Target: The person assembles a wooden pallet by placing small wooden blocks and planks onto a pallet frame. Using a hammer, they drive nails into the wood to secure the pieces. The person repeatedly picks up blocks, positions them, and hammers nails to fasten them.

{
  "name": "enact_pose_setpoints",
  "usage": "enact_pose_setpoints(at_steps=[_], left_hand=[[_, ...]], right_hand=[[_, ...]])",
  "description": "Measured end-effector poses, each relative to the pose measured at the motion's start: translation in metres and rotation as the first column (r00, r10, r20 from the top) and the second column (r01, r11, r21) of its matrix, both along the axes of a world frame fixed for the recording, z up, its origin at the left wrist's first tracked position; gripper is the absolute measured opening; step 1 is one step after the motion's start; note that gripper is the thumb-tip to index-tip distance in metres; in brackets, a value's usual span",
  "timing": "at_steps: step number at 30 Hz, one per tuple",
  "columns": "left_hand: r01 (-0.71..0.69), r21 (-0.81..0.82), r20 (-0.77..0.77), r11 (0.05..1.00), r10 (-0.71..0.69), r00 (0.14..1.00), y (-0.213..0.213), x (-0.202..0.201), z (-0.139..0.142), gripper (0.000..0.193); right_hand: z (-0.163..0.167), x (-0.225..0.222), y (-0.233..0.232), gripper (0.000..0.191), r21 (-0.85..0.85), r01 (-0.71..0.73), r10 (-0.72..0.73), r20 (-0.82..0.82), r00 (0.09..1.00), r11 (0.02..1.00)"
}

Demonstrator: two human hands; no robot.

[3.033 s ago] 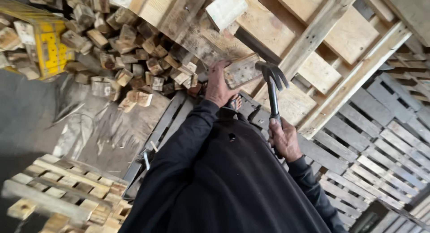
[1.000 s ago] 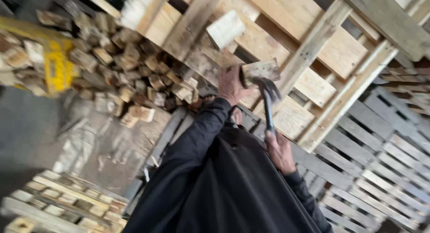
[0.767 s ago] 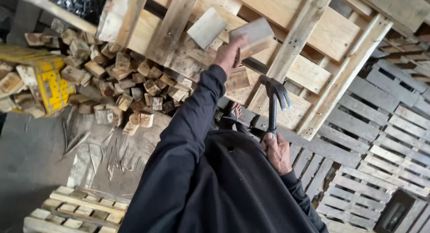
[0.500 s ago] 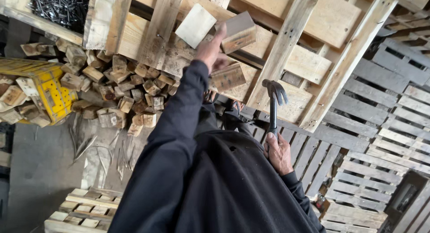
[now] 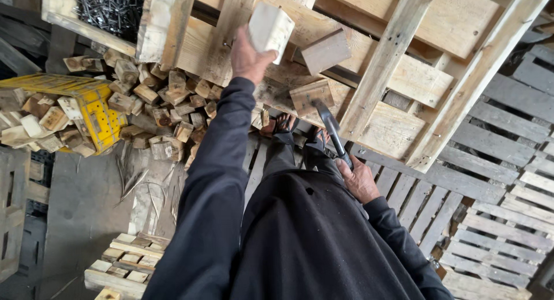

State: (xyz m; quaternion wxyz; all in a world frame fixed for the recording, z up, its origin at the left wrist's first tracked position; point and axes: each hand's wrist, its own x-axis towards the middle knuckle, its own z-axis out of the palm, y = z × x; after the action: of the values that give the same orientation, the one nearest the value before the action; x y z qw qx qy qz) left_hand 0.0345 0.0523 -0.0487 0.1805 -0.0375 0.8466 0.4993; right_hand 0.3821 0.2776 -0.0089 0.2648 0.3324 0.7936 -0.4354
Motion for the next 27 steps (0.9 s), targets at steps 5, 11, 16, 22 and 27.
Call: enact_pose_setpoints(at_steps=[5,11,16,22,27], left_hand=[[-0.539,0.755,0.642,0.372,-0.257,0.722,-0.057,0.049,0.016,0.102],[-0.675,0.716,0.397,-0.180,-0.691,0.604,-0.060,0.132,0.023,0.094],[-0.686,0.710,0.366,-0.160,-0.748,0.553,-0.063,0.144,0.014,0.089],[-0.522,0.847,0.514,0.100,-0.405,0.756,-0.059,0.134,0.038,0.108],[0.102,0.502,-0.160,0.859,-0.024,0.987,-0.050,0.127,0.048,0.099]], right_hand=[[-0.022,0.004,0.000,0.085,-0.048,0.040,-0.040,-0.012,0.999,0.998],[-0.034,0.006,-0.003,0.074,-0.165,0.074,-0.082,-0.040,0.996,0.984],[-0.026,0.001,0.000,0.078,-0.205,0.117,-0.123,-0.019,0.992,0.972],[0.004,-0.001,-0.003,0.069,-0.205,0.163,-0.171,-0.022,0.985,0.965],[0.023,0.009,-0.008,0.058,-0.202,0.209,-0.232,-0.098,0.968,0.957]])
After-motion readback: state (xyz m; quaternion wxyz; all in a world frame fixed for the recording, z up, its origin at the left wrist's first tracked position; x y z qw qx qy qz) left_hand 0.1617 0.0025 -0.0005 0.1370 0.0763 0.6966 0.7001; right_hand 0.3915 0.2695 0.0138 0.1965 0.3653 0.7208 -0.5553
